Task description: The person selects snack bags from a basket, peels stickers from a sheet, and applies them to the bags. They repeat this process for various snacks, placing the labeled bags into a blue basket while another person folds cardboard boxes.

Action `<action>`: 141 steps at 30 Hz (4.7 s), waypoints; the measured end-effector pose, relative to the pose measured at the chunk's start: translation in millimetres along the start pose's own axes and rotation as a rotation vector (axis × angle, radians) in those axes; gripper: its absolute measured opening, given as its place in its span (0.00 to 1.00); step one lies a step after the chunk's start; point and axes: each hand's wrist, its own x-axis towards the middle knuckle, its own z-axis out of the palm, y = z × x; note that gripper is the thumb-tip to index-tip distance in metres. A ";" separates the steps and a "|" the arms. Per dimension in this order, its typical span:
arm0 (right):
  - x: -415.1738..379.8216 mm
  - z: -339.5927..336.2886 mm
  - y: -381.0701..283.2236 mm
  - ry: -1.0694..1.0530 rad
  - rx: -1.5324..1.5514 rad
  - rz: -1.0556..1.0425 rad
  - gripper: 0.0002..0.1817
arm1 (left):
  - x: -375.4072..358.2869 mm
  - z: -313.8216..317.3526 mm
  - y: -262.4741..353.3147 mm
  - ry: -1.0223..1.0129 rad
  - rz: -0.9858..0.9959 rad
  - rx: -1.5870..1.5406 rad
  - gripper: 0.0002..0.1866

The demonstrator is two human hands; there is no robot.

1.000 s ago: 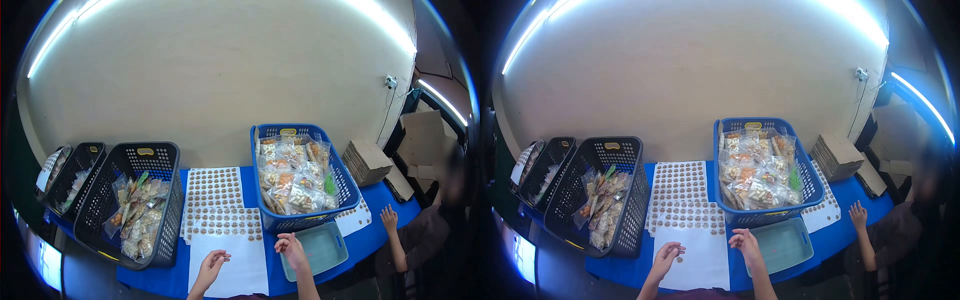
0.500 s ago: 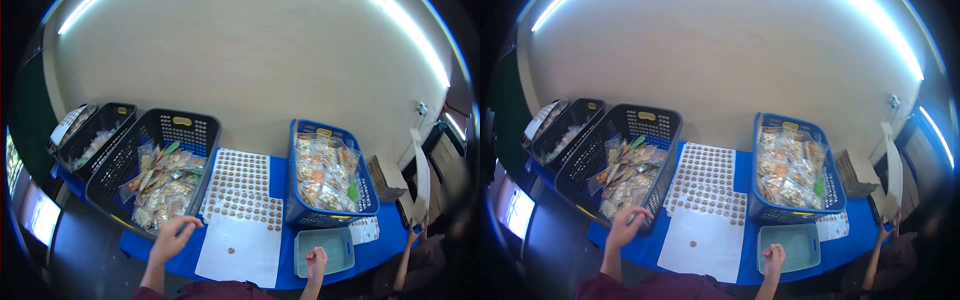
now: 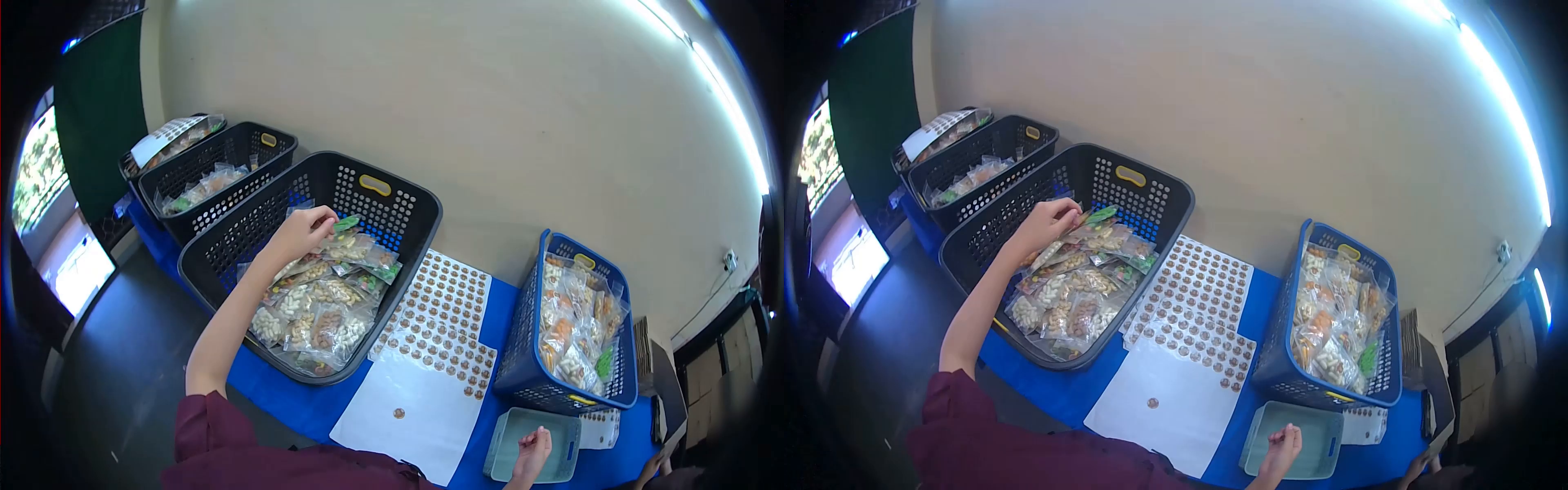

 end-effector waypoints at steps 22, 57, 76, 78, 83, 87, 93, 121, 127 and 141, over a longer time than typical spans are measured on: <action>-21.4 -3.5 63.9 -0.162 -0.322 0.133 0.05 | -83.7 97.8 -161.2 -1.485 -0.614 0.786 0.39; -37.5 99.4 44.3 -1.032 -0.136 0.430 0.13 | -151.5 128.1 126.1 0.071 -0.187 -0.674 0.12; -59.0 106.5 33.0 -0.894 -0.200 0.215 0.19 | -201.1 183.6 126.8 -0.344 -0.374 -0.519 0.23; -57.4 108.4 33.0 -0.856 -0.111 0.262 0.18 | -198.1 184.2 121.6 -0.290 -0.239 -0.380 0.19; -25.8 92.0 66.6 -0.724 -0.091 0.392 0.16 | -169.6 146.7 113.6 0.095 -0.449 -0.669 0.17; -6.3 58.5 108.2 -0.514 -0.662 0.216 0.26 | -161.2 122.1 95.4 0.263 -0.372 -0.762 0.28; 30.5 -2.4 206.2 -0.389 -1.008 0.008 0.34 | -143.2 103.4 98.4 0.343 -0.325 -0.593 0.27; 96.4 27.2 223.4 -0.366 -1.463 0.190 0.30 | -135.6 105.4 107.7 0.476 -0.489 -0.805 0.20; 108.9 9.8 241.5 -0.326 -1.316 0.290 0.39 | -135.6 106.6 103.4 0.438 -0.446 -0.848 0.21; 62.3 22.9 229.4 -0.262 -1.429 -0.370 0.18 | -131.2 107.1 113.3 0.448 -0.390 -0.780 0.20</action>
